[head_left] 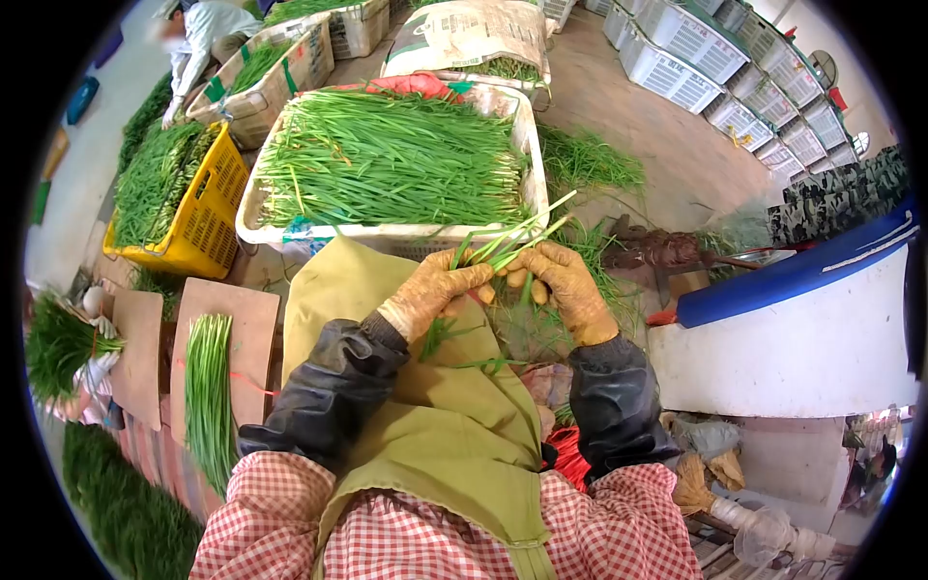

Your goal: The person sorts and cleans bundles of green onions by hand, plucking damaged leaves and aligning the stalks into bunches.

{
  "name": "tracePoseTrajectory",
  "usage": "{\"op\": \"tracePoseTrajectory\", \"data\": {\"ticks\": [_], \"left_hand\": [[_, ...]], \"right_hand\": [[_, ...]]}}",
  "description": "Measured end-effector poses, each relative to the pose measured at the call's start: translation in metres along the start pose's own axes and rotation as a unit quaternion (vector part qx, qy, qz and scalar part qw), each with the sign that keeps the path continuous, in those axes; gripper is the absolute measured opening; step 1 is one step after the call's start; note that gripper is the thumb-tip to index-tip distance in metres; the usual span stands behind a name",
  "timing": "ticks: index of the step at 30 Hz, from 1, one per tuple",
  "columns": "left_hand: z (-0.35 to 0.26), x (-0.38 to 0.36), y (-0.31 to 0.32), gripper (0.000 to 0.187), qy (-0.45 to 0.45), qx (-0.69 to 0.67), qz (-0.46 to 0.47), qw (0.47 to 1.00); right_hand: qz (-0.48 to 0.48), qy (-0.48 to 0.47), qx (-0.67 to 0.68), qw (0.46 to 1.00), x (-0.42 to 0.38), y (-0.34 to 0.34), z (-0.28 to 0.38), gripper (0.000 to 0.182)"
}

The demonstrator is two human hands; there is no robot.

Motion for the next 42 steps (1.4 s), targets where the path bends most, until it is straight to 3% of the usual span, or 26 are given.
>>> {"op": "tracePoseTrajectory", "data": {"ticks": [3, 4, 6, 7, 9, 10, 12, 14, 19, 21, 24, 25, 27, 28, 29, 31, 32, 33, 35, 36, 39, 42], "left_hand": [[0.001, 0.001, -0.003, 0.022, -0.003, 0.010, 0.031, 0.999], [0.001, 0.001, -0.001, 0.023, 0.000, 0.014, 0.058, 0.998], [0.000, -0.001, -0.003, 0.022, 0.004, 0.021, 0.053, 0.998], [-0.003, -0.001, -0.003, 0.021, 0.011, 0.029, 0.047, 0.998], [-0.001, 0.001, -0.006, 0.019, 0.008, 0.023, 0.024, 0.999], [-0.001, 0.004, -0.009, 0.017, 0.005, 0.017, -0.001, 1.000], [0.000, 0.007, -0.005, 0.016, 0.017, 0.018, -0.010, 1.000], [0.002, 0.009, 0.001, 0.014, 0.047, 0.043, -0.014, 0.998], [0.007, 0.009, 0.002, 0.011, 0.104, 0.143, -0.053, 0.983], [0.005, 0.005, -0.004, 0.014, 0.128, 0.250, -0.082, 0.956], [0.009, 0.004, -0.009, 0.015, 0.100, 0.222, -0.071, 0.967], [0.010, 0.005, -0.009, 0.016, 0.100, 0.198, -0.058, 0.973], [0.008, 0.005, -0.009, 0.015, 0.103, 0.203, -0.059, 0.972], [0.009, 0.005, -0.011, 0.015, 0.069, 0.149, -0.052, 0.985], [0.010, 0.004, -0.012, 0.015, 0.036, 0.095, -0.045, 0.994], [0.009, 0.005, -0.015, 0.015, 0.046, 0.103, -0.035, 0.993], [0.014, 0.011, -0.018, 0.014, 0.053, 0.089, -0.036, 0.994], [0.016, 0.014, -0.020, 0.013, 0.060, 0.075, -0.037, 0.995], [0.006, 0.007, -0.013, 0.014, 0.050, 0.057, -0.032, 0.997], [0.005, 0.004, -0.010, 0.015, 0.034, 0.038, -0.028, 0.998], [0.010, 0.007, -0.010, 0.017, 0.037, 0.051, -0.026, 0.998], [0.013, 0.005, -0.003, 0.018, 0.019, 0.067, -0.035, 0.997]], "right_hand": [[0.018, 0.026, -0.042, 0.999, -0.006, -0.021, 0.001, 0.020], [-0.018, 0.033, -0.034, 0.999, -0.009, -0.035, 0.007, 0.017], [-0.153, -0.031, 0.056, 0.986, -0.015, -0.087, 0.003, 0.017], [-0.237, 0.001, 0.080, 0.968, -0.015, -0.125, -0.016, 0.025], [-0.417, 0.053, -0.027, 0.907, -0.034, -0.167, -0.031, 0.040], [-0.418, 0.050, -0.029, 0.907, -0.039, -0.166, -0.031, 0.040], [-0.356, 0.090, -0.160, 0.916, -0.042, -0.141, -0.028, 0.061], [-0.195, 0.094, -0.082, 0.973, -0.029, -0.083, -0.020, 0.062], [-0.064, 0.082, -0.016, 0.994, 0.003, -0.032, -0.031, 0.041], [-0.026, 0.084, 0.023, 0.996, 0.005, -0.027, -0.031, 0.037], [0.047, 0.128, 0.065, 0.989, -0.005, -0.025, -0.028, 0.025], [0.044, 0.130, 0.066, 0.988, -0.008, -0.031, -0.030, 0.025], [0.044, 0.072, 0.217, 0.973, -0.012, -0.043, -0.022, 0.024], [-0.017, 0.059, 0.262, 0.963, -0.014, -0.063, -0.028, 0.021], [-0.018, 0.057, 0.261, 0.964, -0.014, -0.078, -0.038, 0.021], [-0.151, 0.057, 0.383, 0.910, -0.014, -0.132, -0.073, 0.018], [-0.102, 0.032, 0.412, 0.905, -0.015, -0.146, -0.089, 0.017], [-0.101, 0.030, 0.411, 0.906, -0.018, -0.136, -0.084, 0.017], [-0.218, 0.090, 0.175, 0.956, -0.027, -0.119, -0.072, 0.030], [-0.136, 0.067, 0.168, 0.974, -0.025, -0.104, -0.073, 0.041], [-0.053, 0.036, 0.220, 0.973, -0.015, -0.042, -0.045, 0.042], [-0.055, -0.011, 0.179, 0.982, 0.003, -0.011, -0.030, 0.045]]}}
Point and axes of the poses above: each hand's wrist, its own x-axis towards the middle knuckle, its own y-axis out of the palm, z = x × y, the point moved 7 cm from there along x, towards the middle knuckle, and after that the axes turned 7 degrees about -x, right-handed, at the moved point
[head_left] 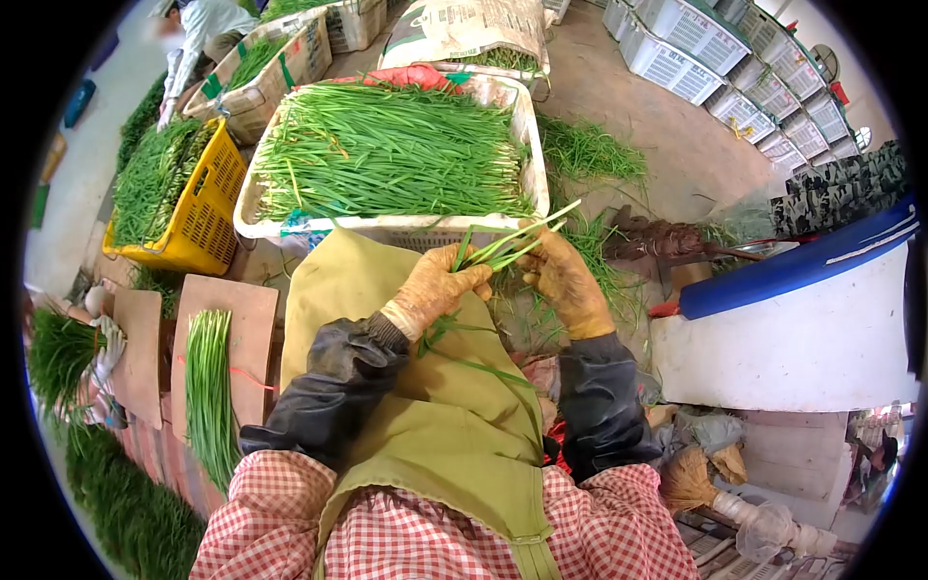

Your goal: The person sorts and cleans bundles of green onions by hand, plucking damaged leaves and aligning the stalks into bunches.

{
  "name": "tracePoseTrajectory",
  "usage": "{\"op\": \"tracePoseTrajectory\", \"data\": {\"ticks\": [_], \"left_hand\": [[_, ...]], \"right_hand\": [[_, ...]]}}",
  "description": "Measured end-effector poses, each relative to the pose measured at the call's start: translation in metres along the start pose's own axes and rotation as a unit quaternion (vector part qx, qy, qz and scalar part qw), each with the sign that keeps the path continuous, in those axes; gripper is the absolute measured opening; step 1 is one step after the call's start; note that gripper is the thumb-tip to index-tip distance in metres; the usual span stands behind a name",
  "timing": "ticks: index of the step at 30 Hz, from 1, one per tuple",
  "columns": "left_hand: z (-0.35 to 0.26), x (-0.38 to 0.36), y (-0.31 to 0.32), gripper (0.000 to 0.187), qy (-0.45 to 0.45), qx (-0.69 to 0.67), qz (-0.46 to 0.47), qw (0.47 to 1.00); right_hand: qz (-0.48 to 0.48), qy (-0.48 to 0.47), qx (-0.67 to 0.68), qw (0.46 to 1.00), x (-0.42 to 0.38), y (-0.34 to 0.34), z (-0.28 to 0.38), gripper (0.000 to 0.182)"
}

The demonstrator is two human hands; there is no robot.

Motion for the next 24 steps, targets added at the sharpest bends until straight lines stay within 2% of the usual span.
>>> {"op": "tracePoseTrajectory", "data": {"ticks": [1, 3, 4, 5, 7, 8, 9, 11, 13, 14, 15, 17, 19, 21, 22, 24], "left_hand": [[0.000, 0.000, 0.000, 0.018, 0.001, 0.001, -0.001, 1.000], [0.003, 0.000, -0.001, 0.021, -0.012, 0.006, -0.004, 1.000], [0.000, -0.002, -0.001, 0.024, 0.018, -0.014, 0.003, 1.000], [-0.001, -0.003, -0.003, 0.024, 0.023, -0.012, -0.002, 1.000], [-0.001, -0.005, -0.002, 0.026, 0.017, -0.067, 0.011, 0.998], [0.001, -0.004, -0.001, 0.025, 0.013, -0.038, 0.010, 0.999], [0.006, -0.004, 0.001, 0.025, 0.009, -0.040, 0.010, 0.999], [0.004, 0.001, 0.004, 0.023, 0.041, -0.010, 0.016, 0.999], [0.000, 0.003, 0.004, 0.022, 0.046, 0.006, 0.019, 0.999], [0.000, 0.001, 0.002, 0.021, 0.025, 0.023, 0.013, 0.999], [0.000, -0.001, 0.000, 0.020, 0.004, 0.041, 0.006, 0.999], [0.003, -0.004, -0.003, 0.019, -0.012, 0.025, 0.010, 1.000], [0.005, -0.004, -0.009, 0.026, 0.006, 0.003, 0.019, 1.000], [0.002, -0.006, -0.017, 0.028, 0.011, -0.020, 0.006, 1.000], [-0.001, -0.005, -0.019, 0.030, 0.015, -0.042, -0.001, 0.999], [-0.005, -0.003, -0.016, 0.031, 0.025, -0.073, -0.006, 0.997]], "right_hand": [[0.002, -0.001, 0.001, 1.000, 0.007, -0.003, -0.007, 0.045], [-0.020, -0.044, -0.012, 0.999, 0.023, -0.007, -0.016, 0.033], [-0.050, -0.026, -0.015, 0.998, 0.023, -0.008, -0.016, 0.024], [-0.044, -0.029, -0.015, 0.998, 0.026, -0.005, -0.016, 0.024], [-0.058, -0.009, 0.070, 0.996, 0.026, -0.005, -0.020, 0.019], [-0.073, -0.012, 0.152, 0.986, 0.024, -0.008, -0.022, 0.018], [-0.042, -0.065, 0.264, 0.962, 0.020, -0.006, -0.020, 0.020], [0.012, -0.043, 0.291, 0.956, 0.029, -0.016, -0.023, 0.020], [-0.027, -0.024, 0.278, 0.960, 0.037, -0.032, -0.022, 0.020], [-0.047, 0.041, 0.350, 0.935, 0.034, -0.040, -0.017, 0.018], [-0.071, 0.029, 0.312, 0.947, 0.019, -0.040, 0.007, 0.013], [-0.105, -0.049, 0.247, 0.962, 0.008, -0.099, 0.028, 0.020], [-0.191, -0.148, 0.162, 0.957, 0.003, -0.201, 0.033, 0.028], [-0.300, -0.227, 0.043, 0.926, -0.010, -0.314, 0.020, 0.035], [-0.355, -0.233, -0.008, 0.905, -0.026, -0.360, 0.004, 0.039], [-0.453, -0.142, -0.040, 0.879, -0.060, -0.376, -0.020, 0.045]]}}
Point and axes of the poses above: each hand's wrist, its own x-axis towards the middle knuckle, its own y-axis out of the palm, z = x × y, the point moved 7 cm from there along x, towards the middle knuckle, and after that the axes turned 7 degrees about -x, right-handed, at the moved point
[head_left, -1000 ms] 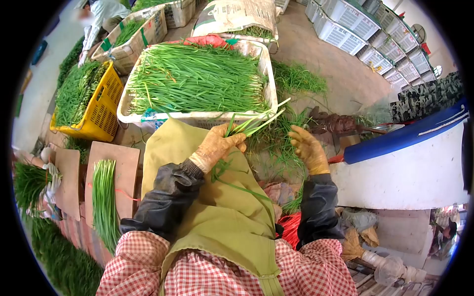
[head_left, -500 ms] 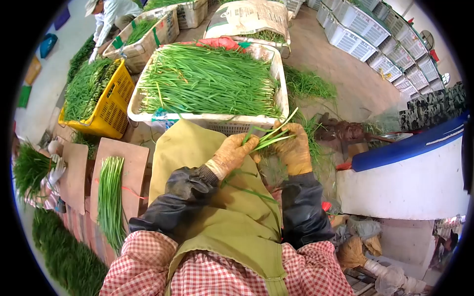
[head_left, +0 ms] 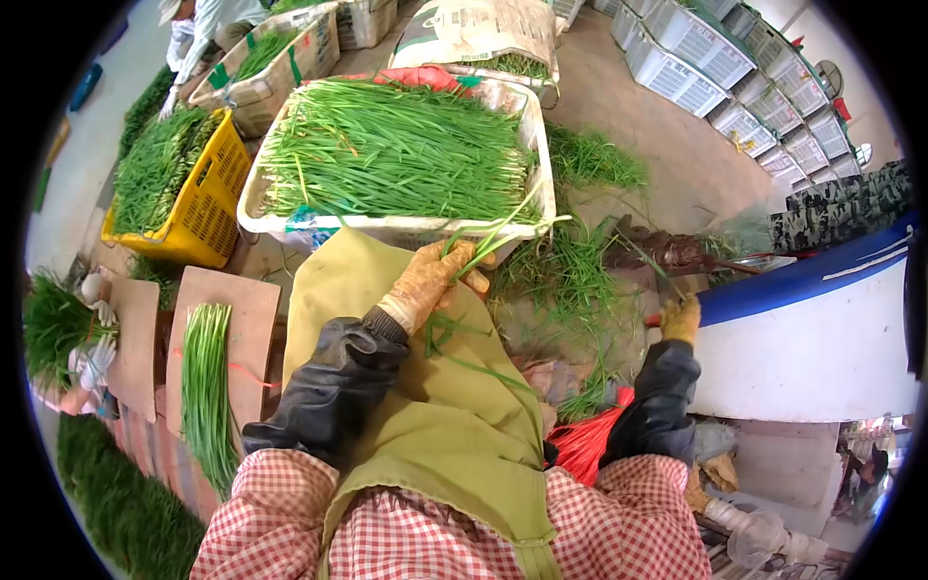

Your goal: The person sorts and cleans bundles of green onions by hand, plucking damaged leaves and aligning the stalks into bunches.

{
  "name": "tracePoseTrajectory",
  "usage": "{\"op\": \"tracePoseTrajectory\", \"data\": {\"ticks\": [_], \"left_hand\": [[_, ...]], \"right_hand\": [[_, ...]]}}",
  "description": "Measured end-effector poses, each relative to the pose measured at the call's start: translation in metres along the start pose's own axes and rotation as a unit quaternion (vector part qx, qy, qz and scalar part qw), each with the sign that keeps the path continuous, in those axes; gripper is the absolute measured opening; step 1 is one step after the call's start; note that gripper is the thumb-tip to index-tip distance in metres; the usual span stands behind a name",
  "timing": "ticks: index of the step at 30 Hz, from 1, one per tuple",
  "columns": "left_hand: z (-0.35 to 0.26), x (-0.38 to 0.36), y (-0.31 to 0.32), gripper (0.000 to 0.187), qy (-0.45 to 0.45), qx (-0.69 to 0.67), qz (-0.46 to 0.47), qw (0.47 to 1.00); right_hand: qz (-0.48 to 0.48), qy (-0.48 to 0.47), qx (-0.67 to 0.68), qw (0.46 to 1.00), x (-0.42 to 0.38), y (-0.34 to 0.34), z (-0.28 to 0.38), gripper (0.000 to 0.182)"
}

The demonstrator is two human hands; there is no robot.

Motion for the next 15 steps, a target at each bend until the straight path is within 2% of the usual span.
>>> {"op": "tracePoseTrajectory", "data": {"ticks": [1, 2, 4, 5, 6, 7, 8, 9, 11, 12, 13, 14, 15], "left_hand": [[-0.002, 0.002, 0.002, 0.033, 0.006, -0.030, -0.007, 1.000], [0.002, 0.007, 0.004, 0.034, 0.000, -0.027, -0.011, 1.000], [0.008, 0.009, 0.017, 0.033, -0.023, -0.006, 0.010, 1.000], [0.014, 0.009, 0.025, 0.033, -0.044, 0.017, 0.029, 0.998], [0.023, 0.011, 0.030, 0.034, -0.039, 0.047, 0.076, 0.995], [0.031, 0.012, 0.033, 0.034, -0.044, 0.052, 0.082, 0.994], [0.040, 0.010, 0.038, 0.036, -0.063, 0.061, 0.109, 0.990], [0.045, 0.007, 0.041, 0.038, -0.080, 0.069, 0.135, 0.985], [0.047, 0.006, 0.030, 0.044, -0.116, 0.060, 0.157, 0.979], [0.041, 0.017, 0.012, 0.049, -0.014, 0.102, 0.061, 0.993], [0.028, 0.021, -0.003, 0.056, 0.091, 0.140, -0.036, 0.985], [0.014, 0.024, -0.017, 0.078, 0.174, 0.208, -0.102, 0.957], [0.000, 0.023, -0.013, 0.078, 0.174, 0.205, -0.103, 0.958]], "right_hand": [[-0.029, 0.096, -0.012, 0.995, -0.033, 0.010, 0.002, 0.048], [0.028, 0.150, -0.089, 0.984, -0.053, 0.031, 0.005, 0.027], [0.220, 0.106, 0.000, 0.970, -0.142, 0.117, 0.031, 0.034], [0.326, 0.148, 0.052, 0.932, -0.182, 0.160, 0.040, 0.037], [0.392, 0.140, 0.111, 0.903, -0.220, 0.192, 0.052, 0.038], [0.431, 0.153, 0.132, 0.880, -0.237, 0.215, 0.052, 0.041], [0.454, 0.128, 0.118, 0.874, -0.254, 0.235, 0.068, 0.043], [0.426, 0.153, 0.111, 0.885, -0.253, 0.243, 0.065, 0.043], [0.355, 0.111, 0.030, 0.928, -0.232, 0.243, 0.057, 0.036], [0.356, 0.111, 0.030, 0.927, -0.231, 0.246, 0.065, 0.036], [0.310, 0.066, -0.019, 0.948, -0.226, 0.244, 0.086, 0.031], [0.262, 0.021, -0.068, 0.962, -0.221, 0.241, 0.106, 0.028], [0.263, 0.020, -0.071, 0.962, -0.218, 0.241, 0.114, 0.028]]}}
Point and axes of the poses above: each hand's wrist, its own x-axis towards the middle knuckle, its own y-axis out of the palm, z = x × y, the point moved 7 cm from there along x, towards the middle knuckle, and after that the axes turned 7 degrees about -x, right-handed, at the moved point
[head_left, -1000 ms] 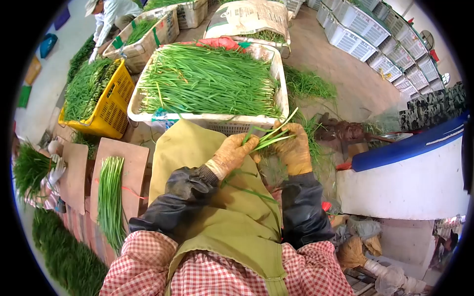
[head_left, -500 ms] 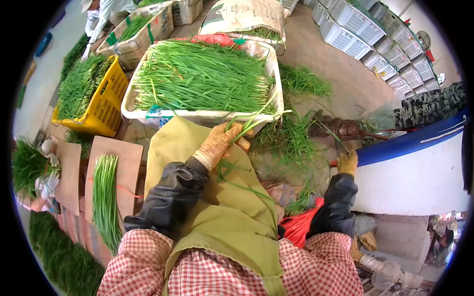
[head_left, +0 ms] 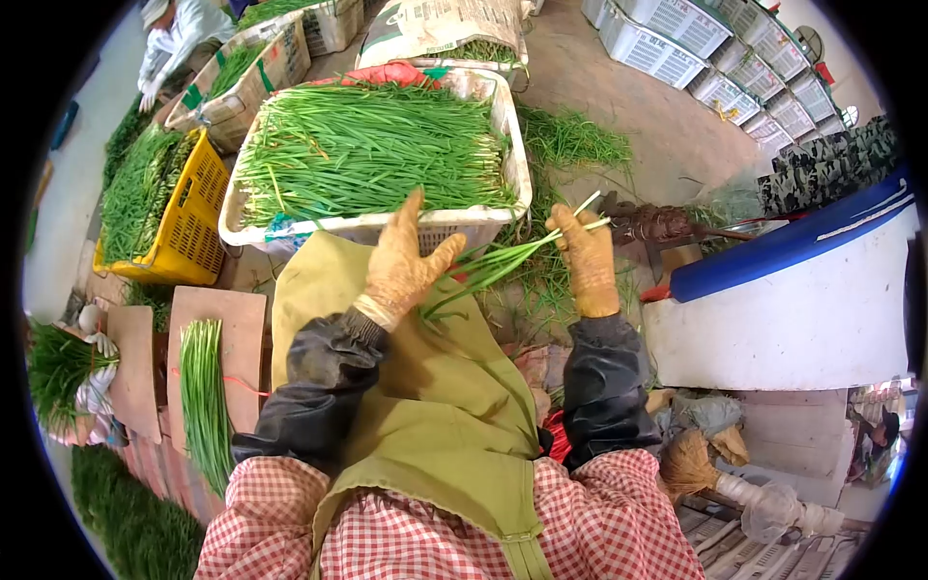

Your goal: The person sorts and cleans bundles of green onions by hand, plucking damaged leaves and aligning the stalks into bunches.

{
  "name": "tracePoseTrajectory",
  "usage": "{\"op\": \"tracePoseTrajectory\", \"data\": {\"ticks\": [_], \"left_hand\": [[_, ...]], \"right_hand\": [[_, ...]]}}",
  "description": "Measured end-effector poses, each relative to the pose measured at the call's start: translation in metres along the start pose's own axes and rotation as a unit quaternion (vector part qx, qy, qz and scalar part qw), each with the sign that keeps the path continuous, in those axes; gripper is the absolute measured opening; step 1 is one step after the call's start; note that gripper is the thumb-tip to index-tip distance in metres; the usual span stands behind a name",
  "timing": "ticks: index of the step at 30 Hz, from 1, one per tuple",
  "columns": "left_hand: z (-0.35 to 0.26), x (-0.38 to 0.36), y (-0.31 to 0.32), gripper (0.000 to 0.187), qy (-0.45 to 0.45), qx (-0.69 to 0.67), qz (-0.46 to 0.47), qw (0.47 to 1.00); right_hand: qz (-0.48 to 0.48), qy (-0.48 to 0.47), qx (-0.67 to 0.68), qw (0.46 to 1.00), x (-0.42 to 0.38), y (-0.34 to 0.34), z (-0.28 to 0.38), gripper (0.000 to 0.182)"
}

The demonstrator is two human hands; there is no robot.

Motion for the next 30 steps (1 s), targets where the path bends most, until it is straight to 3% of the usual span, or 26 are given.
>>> {"op": "tracePoseTrajectory", "data": {"ticks": [2, 5, 6, 7, 8, 9, 11, 12, 14, 15, 16, 17, 18, 20, 21, 22, 23, 26, 28, 30], "left_hand": [[-0.069, -0.006, 0.009, 0.093, 0.225, 0.253, 0.015, 0.941], [-0.070, -0.005, 0.071, 0.103, 0.293, 0.271, 0.089, 0.912], [-0.052, 0.001, 0.086, 0.076, 0.235, 0.126, 0.131, 0.955], [-0.047, -0.001, 0.096, 0.055, 0.073, -0.034, 0.145, 0.986], [-0.042, -0.009, 0.106, 0.036, -0.094, -0.193, 0.153, 0.965], [-0.041, -0.008, 0.107, 0.036, -0.095, -0.192, 0.157, 0.964], [-0.049, -0.007, 0.113, 0.023, 0.016, -0.077, 0.236, 0.968], [-0.050, -0.003, 0.109, 0.027, -0.022, -0.077, 0.259, 0.962], [-0.033, 0.008, 0.102, 0.027, 0.001, -0.255, 0.298, 0.920], [-0.042, 0.010, 0.090, 0.028, -0.046, -0.339, 0.256, 0.904], [-0.052, 0.009, 0.076, 0.030, -0.094, -0.419, 0.207, 0.879], [-0.054, 0.022, 0.062, 0.037, -0.121, -0.438, 0.218, 0.863], [-0.063, 0.032, 0.046, 0.045, -0.085, -0.531, 0.211, 0.816], [-0.073, 0.049, 0.015, 0.052, -0.030, -0.601, 0.210, 0.771], [-0.075, 0.054, 0.007, 0.052, -0.026, -0.599, 0.206, 0.774], [-0.081, 0.059, -0.001, 0.054, -0.004, -0.622, 0.209, 0.755], [-0.085, 0.061, -0.006, 0.055, 0.017, -0.644, 0.213, 0.735], [-0.090, 0.057, -0.003, 0.058, 0.005, -0.636, 0.219, 0.740], [-0.096, 0.052, 0.003, 0.057, 0.024, -0.626, 0.215, 0.749], [-0.119, 0.040, -0.007, 0.055, 0.129, -0.543, 0.217, 0.801]], "right_hand": [[0.017, -0.060, -0.086, 0.994, 0.000, 0.000, 0.022, 0.021], [0.072, -0.058, -0.091, 0.992, -0.012, 0.030, 0.044, 0.019], [0.105, -0.051, -0.101, 0.988, -0.016, 0.038, 0.046, 0.019], [0.102, -0.026, -0.102, 0.989, -0.019, 0.040, 0.046, 0.018], [0.100, -0.026, -0.102, 0.989, -0.016, 0.035, 0.050, 0.018], [0.100, -0.042, -0.087, 0.990, -0.008, 0.024, 0.058, 0.018], [0.070, -0.018, -0.085, 0.994, 0.019, -0.019, 0.056, 0.018], [0.013, -0.024, -0.031, 0.999, 0.032, -0.042, 0.055, 0.020], [-0.130, -0.036, 0.112, 0.985, 0.062, -0.112, 0.053, 0.021], [-0.154, -0.014, 0.134, 0.979, 0.065, -0.141, 0.047, 0.020], [-0.107, -0.032, 0.111, 0.987, 0.089, -0.175, 0.029, 0.022], [-0.077, -0.033, 0.040, 0.996, 0.090, -0.185, 0.021, 0.025], [-0.043, -0.037, -0.030, 0.998, 0.083, -0.183, 0.012, 0.029], [-0.039, -0.016, -0.043, 0.998, 0.058, -0.156, -0.007, 0.033], [-0.046, -0.001, -0.057, 0.997, 0.049, -0.148, -0.013, 0.037], [0.023, -0.024, -0.090, 0.995, 0.045, -0.133, -0.015, 0.055], [0.031, -0.066, -0.090, 0.993, 0.046, -0.121, -0.012, 0.055], [0.053, -0.204, -0.118, 0.970, 0.015, -0.026, 0.057, 0.058], [0.140, -0.222, -0.070, 0.962, -0.005, 0.041, 0.084, 0.063], [0.279, -0.138, -0.046, 0.949, -0.026, 0.108, 0.074, 0.068]]}}
Point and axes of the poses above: each hand's wrist, its own x-axis towards the middle knuckle, its own y-axis out of the palm, z = x × y, the point moved 7 cm from there along x, towards the middle knuckle, and after that the axes turned 7 degrees about -x, right-handed, at the moved point
